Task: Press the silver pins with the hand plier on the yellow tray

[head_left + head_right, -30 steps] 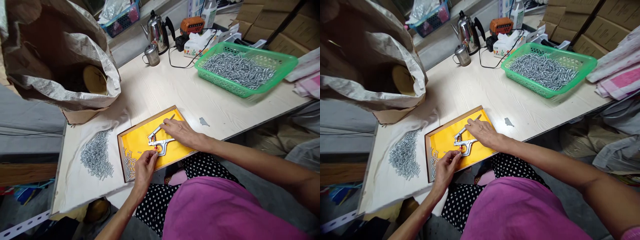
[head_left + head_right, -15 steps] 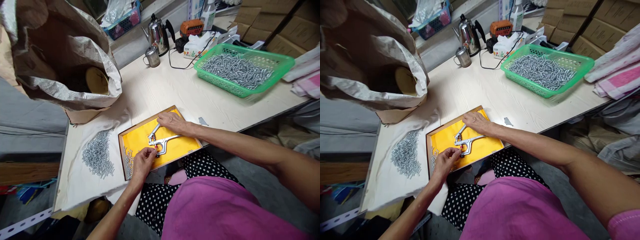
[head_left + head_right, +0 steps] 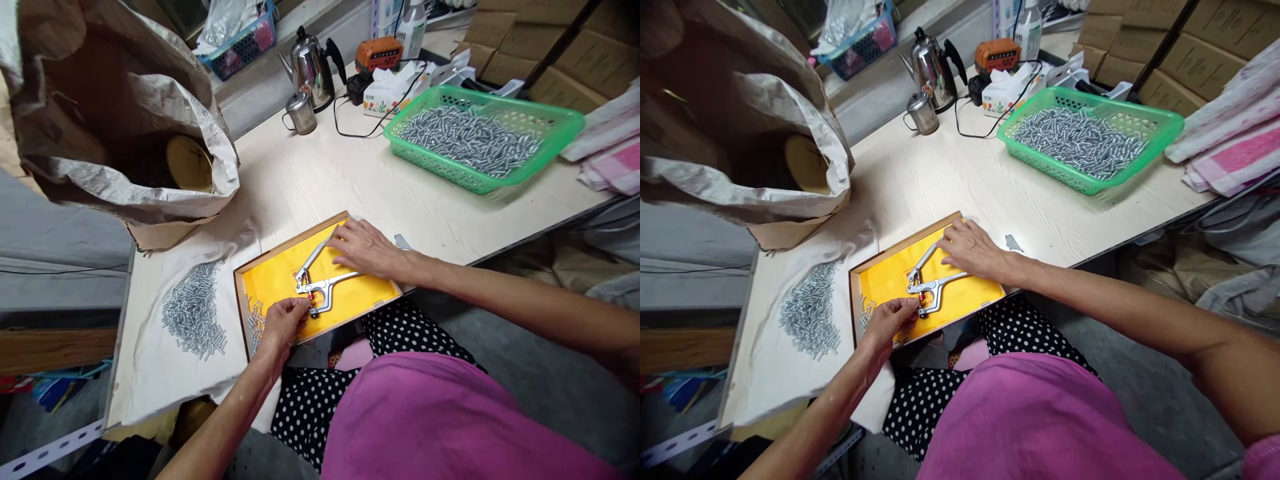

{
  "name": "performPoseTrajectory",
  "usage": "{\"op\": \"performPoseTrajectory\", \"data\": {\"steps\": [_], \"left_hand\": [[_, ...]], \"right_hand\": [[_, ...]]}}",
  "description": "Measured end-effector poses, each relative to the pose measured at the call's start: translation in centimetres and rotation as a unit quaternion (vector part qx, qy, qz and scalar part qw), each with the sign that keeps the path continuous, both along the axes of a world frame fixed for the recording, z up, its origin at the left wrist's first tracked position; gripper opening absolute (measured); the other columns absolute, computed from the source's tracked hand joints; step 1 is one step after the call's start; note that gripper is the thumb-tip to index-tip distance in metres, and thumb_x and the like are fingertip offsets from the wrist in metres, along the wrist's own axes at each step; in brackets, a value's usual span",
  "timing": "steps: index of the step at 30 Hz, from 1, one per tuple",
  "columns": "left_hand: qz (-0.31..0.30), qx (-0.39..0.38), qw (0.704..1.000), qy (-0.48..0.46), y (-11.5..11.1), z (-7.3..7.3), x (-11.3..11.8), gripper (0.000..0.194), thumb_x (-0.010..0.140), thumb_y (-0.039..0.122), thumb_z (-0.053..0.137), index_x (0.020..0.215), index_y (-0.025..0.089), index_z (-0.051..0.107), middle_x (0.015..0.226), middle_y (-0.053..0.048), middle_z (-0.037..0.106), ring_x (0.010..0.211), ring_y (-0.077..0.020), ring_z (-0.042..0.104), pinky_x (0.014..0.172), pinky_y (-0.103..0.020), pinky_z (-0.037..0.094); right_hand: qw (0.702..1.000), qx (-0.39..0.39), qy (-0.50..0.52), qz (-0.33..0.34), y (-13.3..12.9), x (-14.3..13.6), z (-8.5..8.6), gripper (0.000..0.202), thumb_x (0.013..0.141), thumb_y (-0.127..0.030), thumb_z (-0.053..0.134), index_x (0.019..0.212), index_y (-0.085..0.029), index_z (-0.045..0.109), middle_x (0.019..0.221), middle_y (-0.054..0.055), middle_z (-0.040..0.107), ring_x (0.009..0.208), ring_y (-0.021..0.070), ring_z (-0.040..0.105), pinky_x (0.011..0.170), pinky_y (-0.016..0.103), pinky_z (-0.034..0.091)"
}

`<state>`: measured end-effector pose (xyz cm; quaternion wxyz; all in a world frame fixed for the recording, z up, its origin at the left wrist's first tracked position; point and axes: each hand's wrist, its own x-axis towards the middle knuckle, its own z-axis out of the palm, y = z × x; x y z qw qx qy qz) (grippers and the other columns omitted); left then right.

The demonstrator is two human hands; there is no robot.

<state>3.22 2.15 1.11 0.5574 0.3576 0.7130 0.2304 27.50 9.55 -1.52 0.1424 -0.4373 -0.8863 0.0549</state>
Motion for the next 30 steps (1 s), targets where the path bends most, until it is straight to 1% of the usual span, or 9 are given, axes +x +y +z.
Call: {"op": "performPoseTrajectory", "data": {"steps": [4,6,9,12,20,22,25,27,30], "left_hand": [[-0.010,0.016,1.000,0.015,-0.2,-0.2,0.2,0.056,0.048,0.064,0.084,0.062,0.013,0.065,0.052,0.002,0.054,0.048,-0.0067,0.041,0.047,-0.021,0.027],[-0.016,0.022,0.999,0.033,-0.3,-0.2,0.3,0.056,0.049,0.064,0.083,0.063,0.013,0.066,0.053,0.002,0.055,0.048,-0.0070,0.041,0.047,-0.021,0.027],[-0.025,0.018,0.998,0.051,-0.2,0.0,0.5,0.055,0.048,0.063,0.082,0.064,0.012,0.067,0.054,0.002,0.056,0.049,-0.0075,0.043,0.048,-0.021,0.028],[-0.043,0.003,0.997,0.058,0.1,0.3,0.6,0.055,0.046,0.062,0.082,0.062,0.012,0.066,0.054,0.001,0.056,0.049,-0.0077,0.044,0.048,-0.021,0.030],[-0.063,-0.032,0.995,0.065,0.7,0.4,0.8,0.049,0.045,0.056,0.082,0.061,0.014,0.062,0.053,0.002,0.054,0.048,-0.0092,0.049,0.051,-0.024,0.042],[-0.068,-0.032,0.995,0.067,0.7,0.3,0.7,0.050,0.046,0.057,0.081,0.062,0.013,0.063,0.054,0.001,0.056,0.048,-0.0095,0.050,0.051,-0.024,0.043],[-0.075,-0.024,0.994,0.070,0.5,0.2,0.6,0.050,0.049,0.058,0.079,0.062,0.013,0.062,0.054,0.002,0.054,0.048,-0.0090,0.049,0.050,-0.023,0.040],[-0.081,-0.017,0.994,0.073,0.4,0.1,0.6,0.050,0.051,0.059,0.077,0.062,0.013,0.062,0.052,0.002,0.053,0.047,-0.0086,0.048,0.049,-0.022,0.038],[-0.084,-0.012,0.994,0.076,0.3,-0.1,0.5,0.049,0.052,0.060,0.076,0.061,0.014,0.061,0.053,0.002,0.053,0.047,-0.0086,0.047,0.049,-0.022,0.036]], "right_hand": [[0.998,-0.032,0.036,0.042,-3.6,0.2,-0.4,0.033,0.095,-0.044,0.057,0.112,-0.017,0.065,0.103,0.009,0.062,0.099,0.0249,0.046,0.082,0.036,0.032],[0.998,-0.027,0.041,0.044,-4.5,0.2,-1.2,0.028,0.094,-0.040,0.061,0.110,-0.017,0.065,0.102,0.009,0.062,0.097,0.0240,0.046,0.080,0.035,0.031],[0.999,-0.011,0.034,0.030,-4.8,0.2,-2.3,0.013,0.096,-0.027,0.057,0.099,-0.018,0.066,0.093,0.007,0.061,0.091,0.0222,0.046,0.076,0.034,0.029],[0.999,-0.001,0.030,0.026,-4.7,0.2,-2.9,0.013,0.097,-0.020,0.051,0.093,-0.019,0.063,0.090,0.006,0.059,0.086,0.0209,0.045,0.075,0.034,0.029],[0.998,-0.030,0.030,0.036,-4.6,0.4,-1.9,0.010,0.096,-0.024,0.054,0.095,-0.019,0.062,0.098,0.007,0.061,0.091,0.0217,0.050,0.079,0.035,0.037],[0.997,-0.038,0.036,0.055,-3.9,0.8,-1.3,0.027,0.091,-0.036,0.064,0.109,-0.017,0.062,0.119,0.012,0.060,0.107,0.0260,0.050,0.088,0.038,0.040],[0.996,-0.029,0.021,0.078,-2.0,1.1,-0.9,0.076,0.078,-0.050,0.076,0.137,-0.012,0.048,0.148,0.020,0.041,0.134,0.0361,0.035,0.105,0.048,0.035],[0.995,-0.032,-0.004,0.093,-0.6,1.0,-1.0,0.090,0.074,-0.056,0.077,0.143,-0.011,0.041,0.152,0.022,0.037,0.139,0.0395,0.028,0.110,0.053,0.031],[0.992,-0.040,-0.034,0.116,1.0,0.5,-1.1,0.093,0.072,-0.063,0.074,0.142,-0.011,0.042,0.145,0.021,0.045,0.135,0.0402,0.034,0.108,0.054,0.032]]}}
